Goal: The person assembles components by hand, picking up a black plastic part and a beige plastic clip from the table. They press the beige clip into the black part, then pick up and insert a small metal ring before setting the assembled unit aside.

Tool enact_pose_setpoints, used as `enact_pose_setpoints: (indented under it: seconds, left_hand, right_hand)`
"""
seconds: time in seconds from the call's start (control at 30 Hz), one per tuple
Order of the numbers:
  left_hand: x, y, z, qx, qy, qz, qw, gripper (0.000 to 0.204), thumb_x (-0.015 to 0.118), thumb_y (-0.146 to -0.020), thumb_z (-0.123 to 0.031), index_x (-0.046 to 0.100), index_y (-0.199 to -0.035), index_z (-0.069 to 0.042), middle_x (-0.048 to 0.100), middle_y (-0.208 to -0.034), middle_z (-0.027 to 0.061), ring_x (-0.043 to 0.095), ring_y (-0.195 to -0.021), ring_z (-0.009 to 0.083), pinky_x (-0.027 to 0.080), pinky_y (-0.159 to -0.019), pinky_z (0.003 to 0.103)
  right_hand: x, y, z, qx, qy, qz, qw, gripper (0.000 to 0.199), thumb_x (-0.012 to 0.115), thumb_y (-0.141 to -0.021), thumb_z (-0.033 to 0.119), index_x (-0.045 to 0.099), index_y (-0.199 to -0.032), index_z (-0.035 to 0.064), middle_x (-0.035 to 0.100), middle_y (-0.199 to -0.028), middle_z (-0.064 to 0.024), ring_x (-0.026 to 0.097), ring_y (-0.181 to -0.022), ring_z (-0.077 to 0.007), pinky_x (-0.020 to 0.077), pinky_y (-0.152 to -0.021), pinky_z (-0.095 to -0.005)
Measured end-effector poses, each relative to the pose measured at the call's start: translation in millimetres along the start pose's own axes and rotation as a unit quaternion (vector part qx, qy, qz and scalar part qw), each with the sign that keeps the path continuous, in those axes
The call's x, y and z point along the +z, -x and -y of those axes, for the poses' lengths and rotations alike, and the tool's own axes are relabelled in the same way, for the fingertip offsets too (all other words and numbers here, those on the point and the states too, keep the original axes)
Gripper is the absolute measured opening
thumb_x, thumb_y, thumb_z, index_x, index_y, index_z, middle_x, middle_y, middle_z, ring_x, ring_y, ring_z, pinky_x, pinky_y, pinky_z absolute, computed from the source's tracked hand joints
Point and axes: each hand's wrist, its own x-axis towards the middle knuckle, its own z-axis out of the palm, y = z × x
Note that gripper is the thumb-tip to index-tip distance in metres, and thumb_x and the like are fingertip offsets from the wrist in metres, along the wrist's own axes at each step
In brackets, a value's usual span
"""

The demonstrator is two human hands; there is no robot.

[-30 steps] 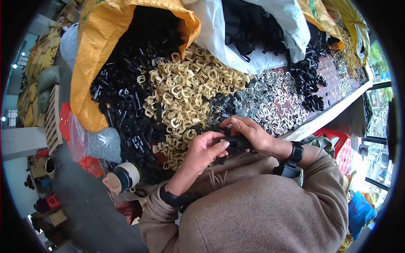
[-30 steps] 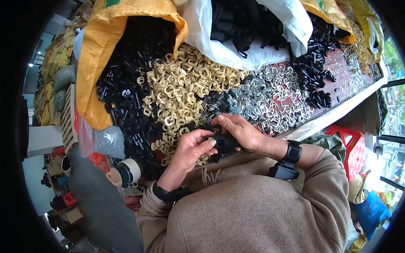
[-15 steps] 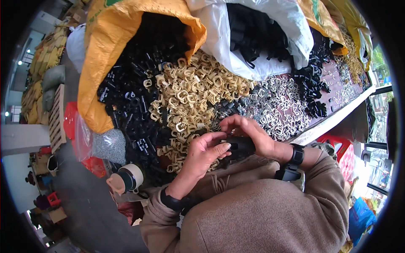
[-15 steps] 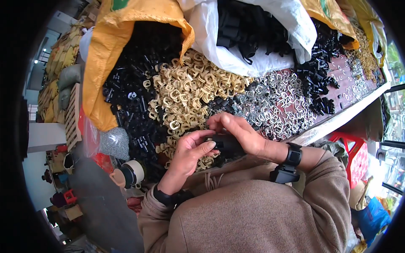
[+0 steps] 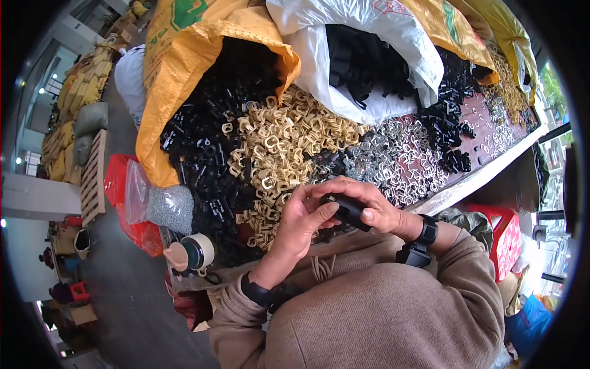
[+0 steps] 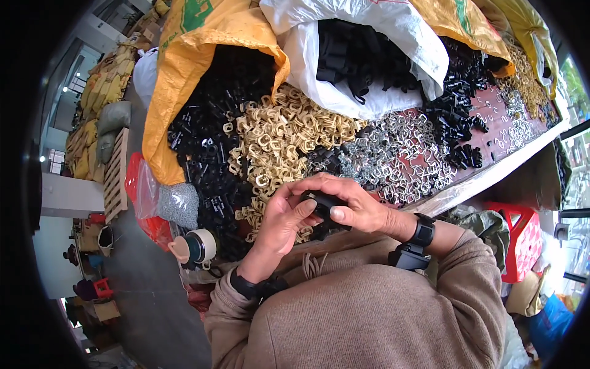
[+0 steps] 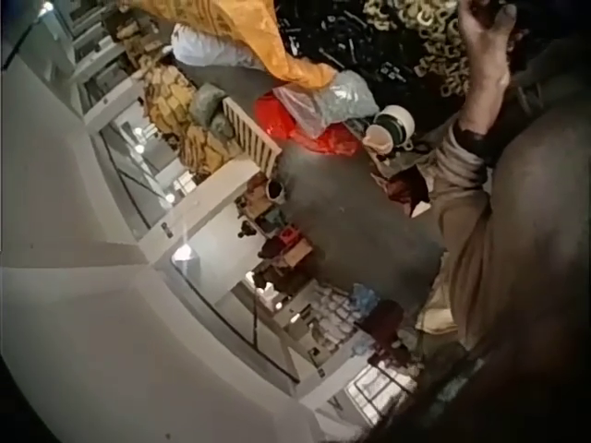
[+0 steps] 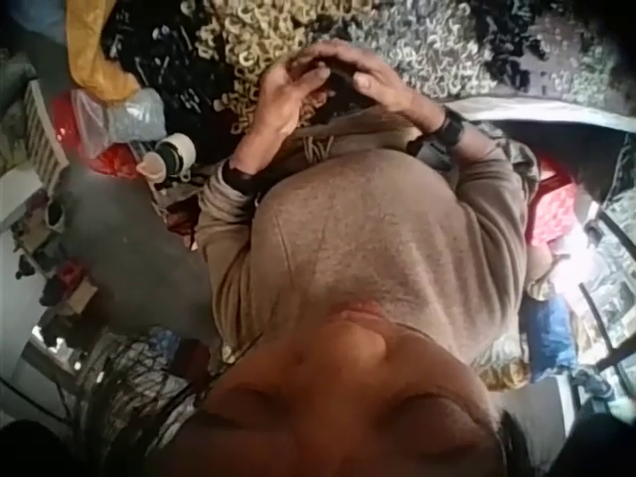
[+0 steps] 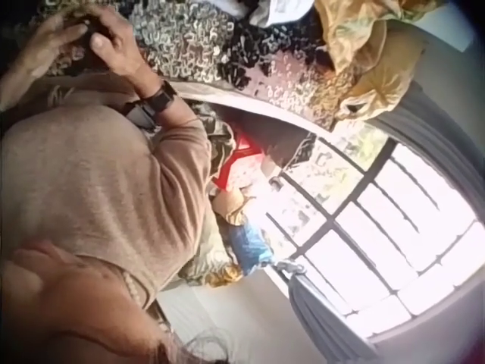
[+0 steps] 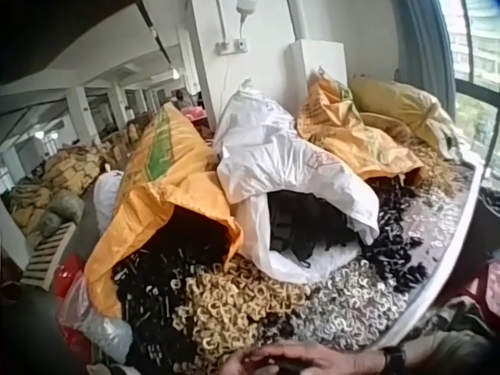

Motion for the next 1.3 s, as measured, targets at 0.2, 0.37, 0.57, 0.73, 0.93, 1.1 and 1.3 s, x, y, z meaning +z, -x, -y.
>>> enact_pose_setpoints:
  seconds: [0.2,0.37,0.57,0.73,0.93,1.1,1.3]
  left_hand:
    - [-11,-29,-8,-0.001,-0.034,0.036,0.999,0.049,0.062,-0.074,-0.024,0.038,-0.109,-0.001,0.053,-0.096,0.0073,0.056,-0.075,0.0125,0.049,-0.059,0.023]
    - [-40,-52,-8,0.06,-0.136,-0.024,0.989,0.055,0.053,-0.079,-0.038,0.034,-0.112,0.001,0.052,-0.097,0.0107,0.055,-0.079,0.0155,0.048,-0.064,0.027]
    - [4,-52,-16,0.109,-0.093,0.023,0.989,0.056,0.039,-0.083,-0.045,0.033,-0.114,0.001,0.05,-0.094,0.0148,0.053,-0.08,0.0173,0.045,-0.069,0.028]
    - [23,-31,-10,0.09,-0.083,0.076,0.99,0.057,0.036,-0.084,-0.047,0.033,-0.113,0.002,0.05,-0.093,0.0136,0.053,-0.079,0.0159,0.043,-0.069,0.026]
    - [30,-13,3,0.105,-0.119,0.073,0.985,0.058,0.035,-0.084,-0.048,0.034,-0.112,0.003,0.049,-0.091,0.0115,0.052,-0.078,0.0145,0.042,-0.069,0.025]
    - [27,-16,10,0.161,-0.184,0.068,0.967,0.059,0.035,-0.084,-0.049,0.035,-0.113,0.003,0.048,-0.09,0.0098,0.05,-0.078,0.0133,0.041,-0.07,0.024]
    - [12,-41,13,0.156,-0.181,0.036,0.97,0.054,0.036,-0.085,-0.044,0.039,-0.11,0.004,0.051,-0.087,0.01,0.05,-0.078,0.0139,0.04,-0.068,0.023]
  right_hand:
    - [-20,-15,-24,0.059,-0.083,-0.007,0.995,0.081,0.037,-0.071,0.064,0.043,-0.112,-0.0058,0.051,-0.102,-0.0167,0.047,-0.097,-0.0238,0.0345,-0.086,-0.0338]
    - [-19,-23,-33,0.105,-0.217,-0.029,0.97,0.073,0.036,-0.076,0.059,0.045,-0.108,-0.0055,0.052,-0.097,-0.0143,0.05,-0.089,-0.0196,0.0373,-0.082,-0.0305]
    - [-10,-17,-20,0.096,-0.218,-0.02,0.971,0.074,0.03,-0.076,0.061,0.048,-0.101,-0.0061,0.054,-0.091,-0.0128,0.052,-0.08,-0.0167,0.04,-0.075,-0.0268]
    - [-2,4,-7,0.127,-0.179,-0.01,0.976,0.084,0.029,-0.069,0.071,0.048,-0.1,-0.0047,0.052,-0.091,-0.0105,0.051,-0.082,-0.016,0.038,-0.077,-0.0269]
    - [6,23,-8,0.147,-0.188,0.011,0.971,0.08,0.03,-0.072,0.068,0.048,-0.099,-0.0051,0.051,-0.094,-0.0094,0.048,-0.087,-0.0151,0.0355,-0.079,-0.0261]
    - [7,19,-10,0.125,-0.143,-0.001,0.982,0.076,0.033,-0.073,0.065,0.05,-0.098,-0.0045,0.051,-0.097,-0.0094,0.048,-0.086,-0.0152,0.0366,-0.077,-0.0256]
    - [0,2,-28,0.111,-0.202,-0.029,0.973,0.06,0.042,-0.077,0.053,0.05,-0.095,-0.0037,0.053,-0.086,-0.0076,0.051,-0.08,-0.0133,0.0403,-0.072,-0.0244]
